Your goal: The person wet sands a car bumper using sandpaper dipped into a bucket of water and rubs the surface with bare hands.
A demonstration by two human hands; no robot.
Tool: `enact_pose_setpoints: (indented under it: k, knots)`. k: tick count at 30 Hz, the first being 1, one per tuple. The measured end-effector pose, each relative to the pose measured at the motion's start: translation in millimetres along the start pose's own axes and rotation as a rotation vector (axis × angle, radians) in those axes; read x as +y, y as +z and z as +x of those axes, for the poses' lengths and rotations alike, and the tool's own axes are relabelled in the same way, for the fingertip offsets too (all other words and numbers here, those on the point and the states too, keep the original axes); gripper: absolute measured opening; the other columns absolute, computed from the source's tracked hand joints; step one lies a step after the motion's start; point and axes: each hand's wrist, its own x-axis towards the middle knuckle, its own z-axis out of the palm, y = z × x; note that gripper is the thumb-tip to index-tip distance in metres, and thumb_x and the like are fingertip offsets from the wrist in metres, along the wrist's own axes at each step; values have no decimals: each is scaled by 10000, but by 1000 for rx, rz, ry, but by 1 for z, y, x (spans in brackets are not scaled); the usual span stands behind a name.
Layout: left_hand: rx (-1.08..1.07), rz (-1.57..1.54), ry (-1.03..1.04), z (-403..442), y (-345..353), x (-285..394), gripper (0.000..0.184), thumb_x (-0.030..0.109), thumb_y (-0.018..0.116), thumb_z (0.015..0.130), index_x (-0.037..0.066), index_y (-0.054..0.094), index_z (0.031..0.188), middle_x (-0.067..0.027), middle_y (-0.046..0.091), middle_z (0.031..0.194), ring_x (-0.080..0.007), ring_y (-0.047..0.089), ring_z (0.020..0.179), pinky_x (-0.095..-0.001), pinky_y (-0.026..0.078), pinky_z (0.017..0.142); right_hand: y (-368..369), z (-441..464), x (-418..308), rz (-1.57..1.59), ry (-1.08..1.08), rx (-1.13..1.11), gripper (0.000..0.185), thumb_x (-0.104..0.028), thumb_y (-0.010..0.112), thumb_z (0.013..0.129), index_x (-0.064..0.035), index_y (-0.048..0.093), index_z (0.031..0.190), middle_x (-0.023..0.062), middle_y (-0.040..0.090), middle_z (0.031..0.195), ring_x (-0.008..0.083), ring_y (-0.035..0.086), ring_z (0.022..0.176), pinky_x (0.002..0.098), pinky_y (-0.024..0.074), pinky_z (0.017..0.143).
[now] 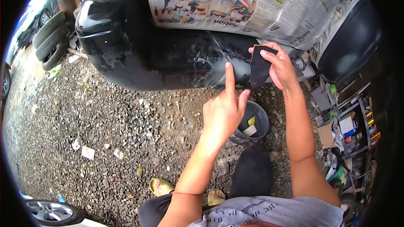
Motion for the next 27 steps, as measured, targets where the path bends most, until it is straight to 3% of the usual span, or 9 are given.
enact_pose_setpoints:
  k: [7, 12, 16, 17, 18, 20, 21, 22, 27]
  knots:
    - [60, 10, -4, 26, -2, 2, 824, 392, 639, 995, 7, 234, 1600, -221, 708, 730, -440, 704, 693, -531, 551, 642, 7, 1, 2, 29, -13, 44, 174, -79, 624, 1019, -41, 566, 1179, 181, 726, 1101, 208, 716, 1005, 344, 587, 872]
    - [58, 30, -19, 16, -18, 1, 639, 352, 636, 1002, 66, 419, 1531, -221, 709, 743, -434, 704, 726, -508, 550, 671, 12, 7, -4, -42, -18, 37, 175, -85, 635, 1020, -39, 567, 1175, 136, 716, 1010, 194, 708, 936, 329, 588, 820]
    - [193, -149, -19, 4, -38, -11, 399, 291, 643, 1012, 102, 630, 1363, -177, 692, 713, -345, 702, 663, -429, 554, 675, 38, 7, -27, -448, 68, 13, 145, -129, 642, 1014, -46, 612, 1129, 70, 668, 955, 122, 648, 874, 268, 527, 787]
    - [167, -263, -119, 4, -43, -15, 297, 295, 625, 1011, 132, 661, 1257, -192, 742, 856, -391, 733, 849, -477, 567, 746, 44, 9, -27, -747, -135, -51, 156, -172, 671, 988, -44, 640, 1072, 19, 637, 906, 91, 601, 823, 249, 495, 758]
    - [218, -399, -165, 7, -46, -19, 231, 273, 655, 1004, 100, 696, 1151, -161, 732, 794, -336, 735, 743, -428, 555, 685, 56, 7, -30, -784, -134, -104, 165, -196, 694, 974, -42, 645, 1010, -21, 613, 866, 94, 562, 761, 277, 473, 690]
    - [286, -546, -197, 14, -47, -34, 192, 256, 668, 1005, 76, 717, 1051, -100, 698, 700, -206, 688, 624, -349, 523, 613, 72, 5, -38, -957, 29, -105, 251, -253, 709, 938, -38, 645, 1050, 24, 589, 680, 151, 581, 658, 357, 460, 625]
    - [263, -659, -216, 18, -49, -40, 207, 240, 672, 1012, 40, 719, 988, -46, 661, 637, -92, 615, 575, -276, 475, 561, 84, 5, -47, -1053, 46, -98, 263, -256, 705, 930, -35, 643, 1059, 57, 597, 666, 193, 600, 660, 381, 465, 634]
    - [235, -888, -162, 23, -43, -52, 214, 218, 683, 1010, 15, 720, 953, -31, 674, 644, -66, 610, 577, -243, 470, 550, 97, 4, -56, -1150, 62, -91, 277, -259, 701, 922, -32, 641, 1068, 90, 604, 653, 234, 619, 661, 405, 469, 644]
    - [179, -1034, -117, 32, -45, -58, 186, 157, 670, 1020, -19, 714, 977, -57, 709, 777, -117, 688, 655, -238, 546, 587, 111, 6, -52, -1353, 23, -77, 296, -251, 663, 911, -18, 628, 1091, 208, 661, 727, 406, 669, 762, 501, 491, 703]
